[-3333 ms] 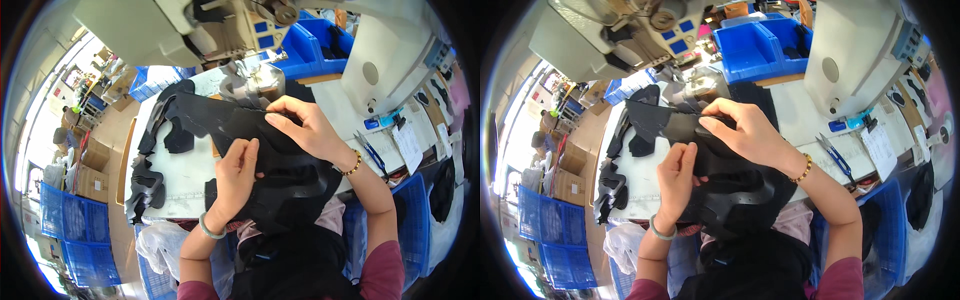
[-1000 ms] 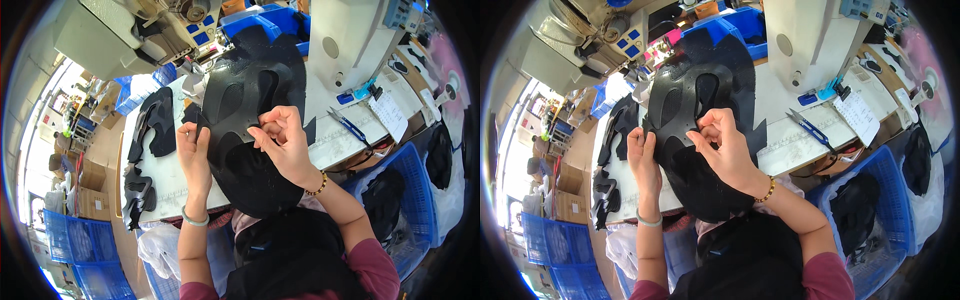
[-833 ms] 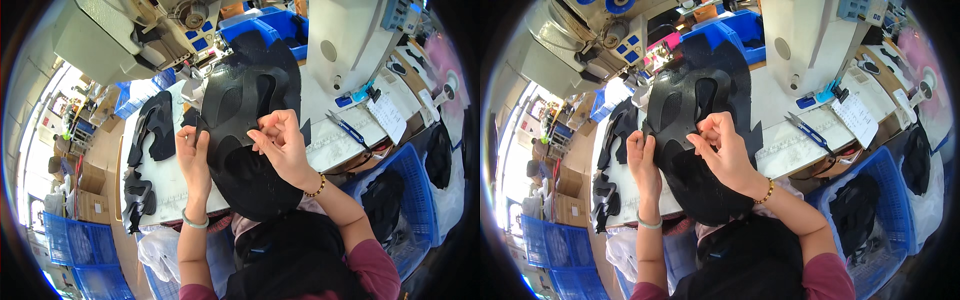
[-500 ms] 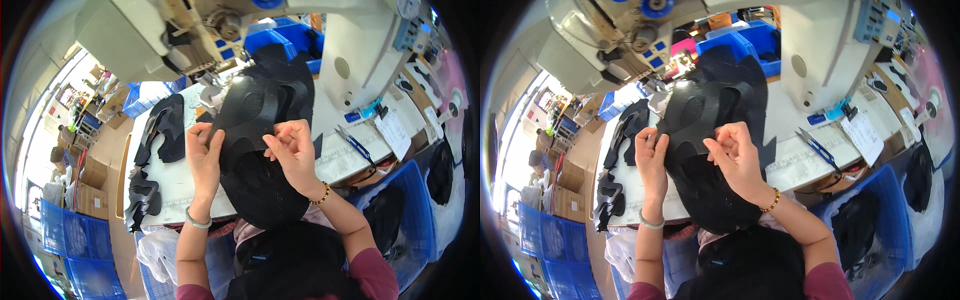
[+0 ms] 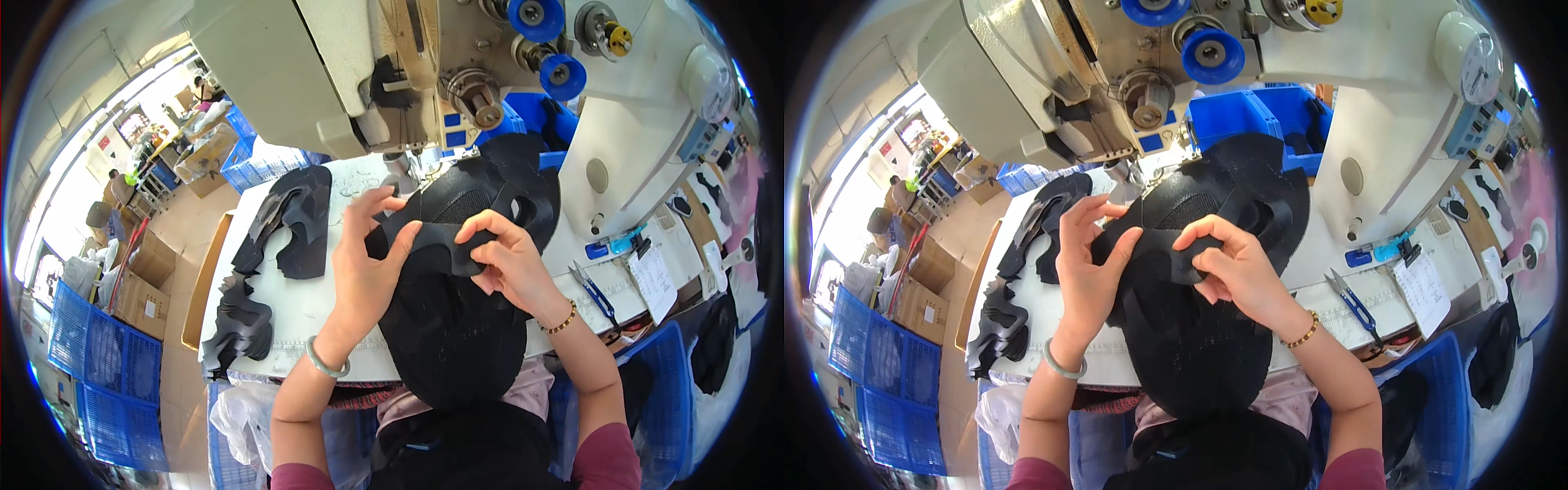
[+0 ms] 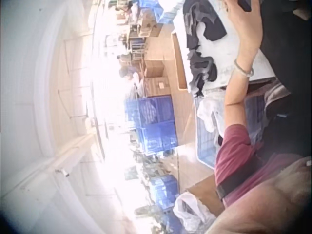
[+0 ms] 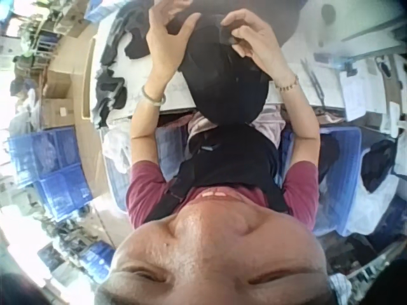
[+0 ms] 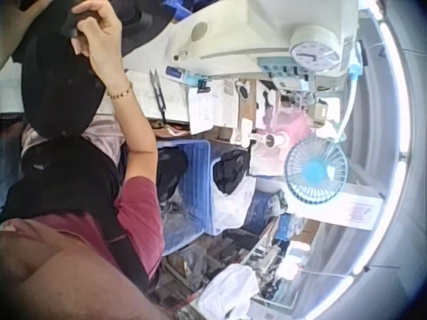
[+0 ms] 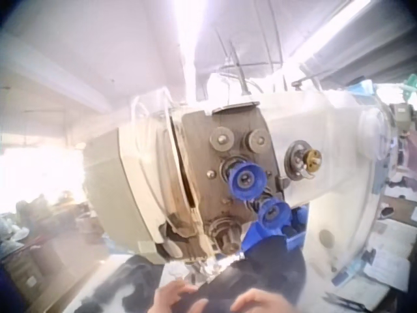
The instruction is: The person stitches shoe fabric pieces using an industrial sewing machine, trims loose threads using thread snips by hand, and aligns fabric components together around the machine needle to stitch them.
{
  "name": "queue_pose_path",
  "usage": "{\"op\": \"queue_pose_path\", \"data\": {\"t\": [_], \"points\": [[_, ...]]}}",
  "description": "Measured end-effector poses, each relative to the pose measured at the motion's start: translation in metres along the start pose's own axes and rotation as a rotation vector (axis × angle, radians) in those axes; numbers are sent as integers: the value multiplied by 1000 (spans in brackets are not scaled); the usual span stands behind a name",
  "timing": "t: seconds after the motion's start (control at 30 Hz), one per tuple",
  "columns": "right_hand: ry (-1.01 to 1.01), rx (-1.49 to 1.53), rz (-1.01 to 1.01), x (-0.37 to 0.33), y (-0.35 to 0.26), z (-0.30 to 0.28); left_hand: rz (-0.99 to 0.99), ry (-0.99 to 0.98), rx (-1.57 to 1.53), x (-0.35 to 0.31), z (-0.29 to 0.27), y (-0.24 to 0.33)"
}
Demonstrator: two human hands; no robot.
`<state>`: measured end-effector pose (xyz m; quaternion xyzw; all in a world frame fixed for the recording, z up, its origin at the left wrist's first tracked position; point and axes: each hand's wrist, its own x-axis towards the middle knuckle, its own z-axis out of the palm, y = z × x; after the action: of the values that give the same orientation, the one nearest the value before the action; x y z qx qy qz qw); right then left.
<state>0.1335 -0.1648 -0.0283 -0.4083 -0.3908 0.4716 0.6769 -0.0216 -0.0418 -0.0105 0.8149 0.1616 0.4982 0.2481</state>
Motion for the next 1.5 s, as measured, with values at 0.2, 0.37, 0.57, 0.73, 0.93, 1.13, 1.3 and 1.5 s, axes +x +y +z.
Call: {"op": "queue_pose_path", "data": {"t": [0.2,0.37,0.57,0.73,0.93,1.13,1.3,1.5], "points": [[28,110,61,-8,-28,19,-7,-55,-16,18,-13,9],[84,302,27,-2,-43,27,-94,-112,-58,38,-14,16],[88,108,-31,17,-27,5,21,-8,55,32,1,14],[65,72,-67,22,-24,-2,130,35,105,26,8,4],[40,71,-56,24,-25,-8,206,67,139,22,13,1],[0,93,-37,29,-22,-12,159,65,149,20,14,2],[-9,55,-78,31,-20,-16,177,72,145,23,14,0],[77,-206,-68,30,-26,-12,191,10,200,20,10,0]]}}
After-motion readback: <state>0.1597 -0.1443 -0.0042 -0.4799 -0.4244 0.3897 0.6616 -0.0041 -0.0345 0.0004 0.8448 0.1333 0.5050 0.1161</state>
